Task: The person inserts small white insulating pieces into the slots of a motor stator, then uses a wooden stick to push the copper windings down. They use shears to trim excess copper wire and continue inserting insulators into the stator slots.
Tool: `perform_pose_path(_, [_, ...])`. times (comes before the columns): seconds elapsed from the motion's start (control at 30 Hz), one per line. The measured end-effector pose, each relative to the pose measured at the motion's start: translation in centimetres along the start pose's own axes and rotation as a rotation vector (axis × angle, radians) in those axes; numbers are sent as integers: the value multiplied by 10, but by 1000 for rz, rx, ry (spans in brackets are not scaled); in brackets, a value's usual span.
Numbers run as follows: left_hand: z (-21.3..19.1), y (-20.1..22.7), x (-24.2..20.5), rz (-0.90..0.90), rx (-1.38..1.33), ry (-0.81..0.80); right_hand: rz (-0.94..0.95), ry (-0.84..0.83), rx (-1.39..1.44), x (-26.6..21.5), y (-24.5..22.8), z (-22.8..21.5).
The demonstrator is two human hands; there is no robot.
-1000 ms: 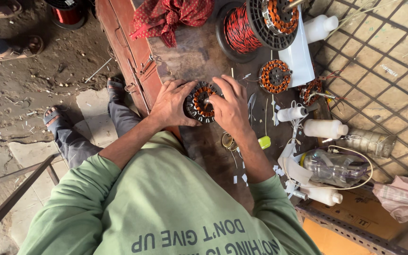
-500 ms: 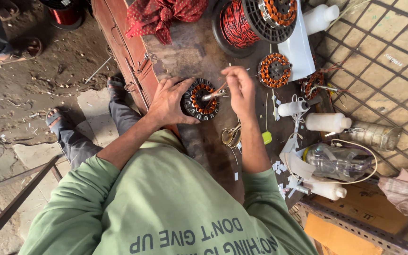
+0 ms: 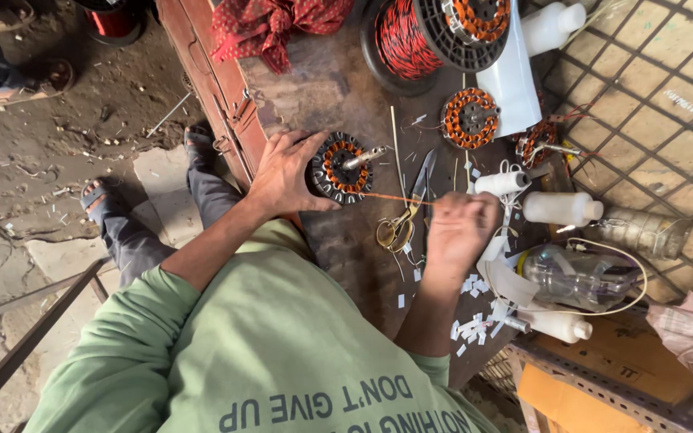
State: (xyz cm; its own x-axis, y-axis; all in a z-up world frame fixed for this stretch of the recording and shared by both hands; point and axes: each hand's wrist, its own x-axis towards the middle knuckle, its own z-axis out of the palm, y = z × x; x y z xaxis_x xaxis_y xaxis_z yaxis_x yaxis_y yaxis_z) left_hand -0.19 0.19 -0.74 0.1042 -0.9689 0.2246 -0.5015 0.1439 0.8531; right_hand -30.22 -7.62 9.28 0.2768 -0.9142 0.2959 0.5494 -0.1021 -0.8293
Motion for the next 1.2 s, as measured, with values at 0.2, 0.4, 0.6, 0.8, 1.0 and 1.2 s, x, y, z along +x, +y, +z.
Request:
perform_pose_path(0.2, [0, 1, -1, -19, 20, -16, -167, 400, -191, 9, -6, -30])
perform_pose_path(0.4, [-4, 5, -1, -41, 15, -31, 391, -102, -1144, -12, 45, 1])
perform_pose_path(0.6, [-4, 5, -2, -32, 11, -28, 118, 92, -1086, -31, 87, 49])
perform_pose_path(0.8, [-5, 4, -2, -25, 2, -14, -468, 465, -1037, -10, 20, 37])
perform_pose_path(1.0, [-3, 3, 0, -25, 23, -21, -827, 121, -1576, -34, -25, 51])
perform_pose_path(1.2, [-5, 5, 0, -9, 29, -2, 130, -108, -1459, -32, 52, 97])
